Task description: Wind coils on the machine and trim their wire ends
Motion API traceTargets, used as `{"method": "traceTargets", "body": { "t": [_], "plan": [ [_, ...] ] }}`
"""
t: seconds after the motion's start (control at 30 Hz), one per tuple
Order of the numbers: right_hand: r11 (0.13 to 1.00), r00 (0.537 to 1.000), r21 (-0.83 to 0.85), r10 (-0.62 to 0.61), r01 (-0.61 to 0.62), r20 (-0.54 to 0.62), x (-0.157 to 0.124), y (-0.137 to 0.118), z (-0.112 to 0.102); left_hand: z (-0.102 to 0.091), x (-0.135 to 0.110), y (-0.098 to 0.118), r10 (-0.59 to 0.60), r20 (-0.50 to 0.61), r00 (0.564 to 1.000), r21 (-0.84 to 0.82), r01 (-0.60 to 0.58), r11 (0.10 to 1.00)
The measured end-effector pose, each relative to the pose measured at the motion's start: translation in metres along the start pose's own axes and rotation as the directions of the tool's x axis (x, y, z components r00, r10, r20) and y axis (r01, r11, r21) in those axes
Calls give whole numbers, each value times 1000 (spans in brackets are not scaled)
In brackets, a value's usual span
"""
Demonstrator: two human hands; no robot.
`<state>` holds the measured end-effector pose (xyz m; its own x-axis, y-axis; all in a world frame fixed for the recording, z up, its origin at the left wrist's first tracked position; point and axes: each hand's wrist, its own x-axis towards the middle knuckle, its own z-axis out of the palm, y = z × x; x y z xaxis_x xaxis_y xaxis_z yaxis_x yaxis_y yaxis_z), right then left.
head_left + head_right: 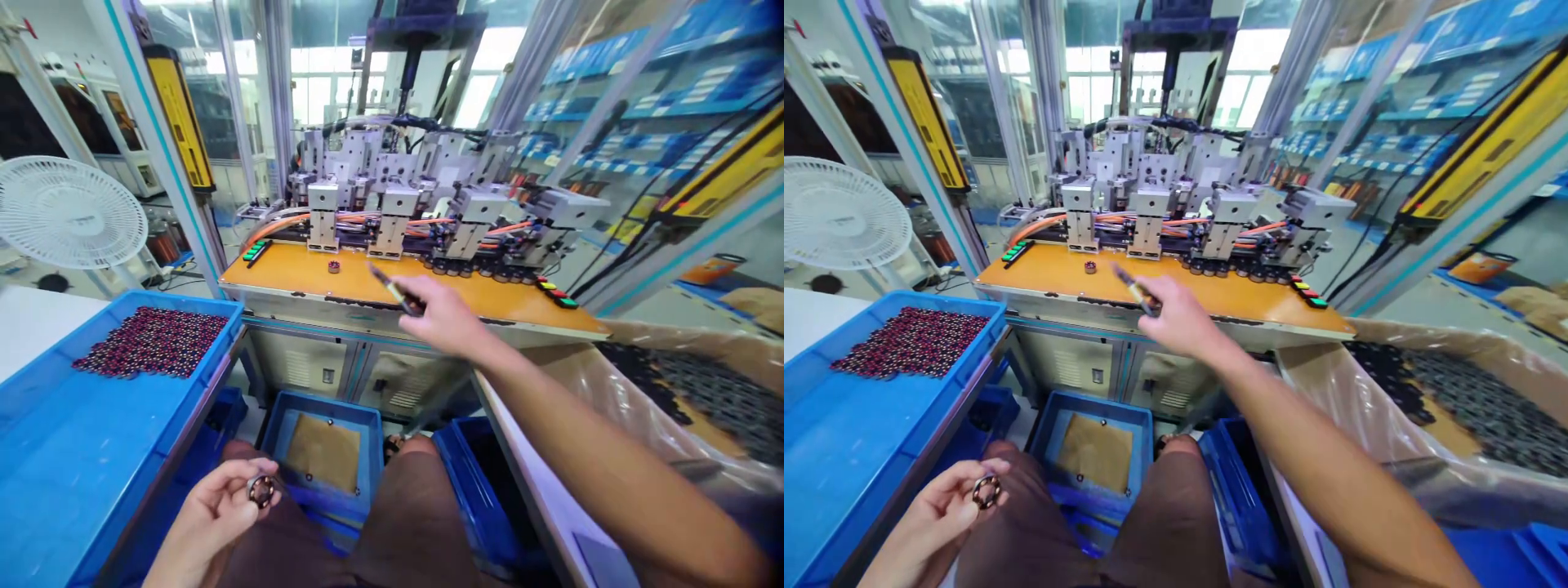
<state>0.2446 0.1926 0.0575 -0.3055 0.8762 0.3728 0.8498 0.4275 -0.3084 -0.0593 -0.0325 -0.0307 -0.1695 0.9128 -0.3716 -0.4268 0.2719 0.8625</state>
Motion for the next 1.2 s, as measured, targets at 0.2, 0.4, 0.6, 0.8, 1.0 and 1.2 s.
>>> {"method": "traceTargets", "body": {
  "t": [0.2, 0.4, 0.6, 0.8, 1.0, 1.2],
  "plan": [
    [978, 985, -122, 169, -170, -18, 83, 33, 44, -80, -6, 44, 77, -305, 949, 173, -24, 985],
    [963, 976, -166, 219, -213, 19, 88, 42, 65, -168, 62, 82, 245, -503, 829, 403, -26, 915],
    [959, 980, -203, 201, -197, -1, 90, 45, 67, -206, 154, 88, 404, -523, 750, 693, 97, 715],
    [965, 985, -201, 170, -171, -22, 87, 43, 65, -214, 199, 83, 546, -475, 690, 842, 175, 510],
    [974, 989, -170, 146, -148, -22, 89, 43, 63, -213, 198, 80, 648, -435, 625, 896, 226, 383],
    [989, 995, -108, 104, -105, -10, 92, 40, 58, -156, 169, 109, 780, -260, 569, 966, 152, 211]
  ]
}}
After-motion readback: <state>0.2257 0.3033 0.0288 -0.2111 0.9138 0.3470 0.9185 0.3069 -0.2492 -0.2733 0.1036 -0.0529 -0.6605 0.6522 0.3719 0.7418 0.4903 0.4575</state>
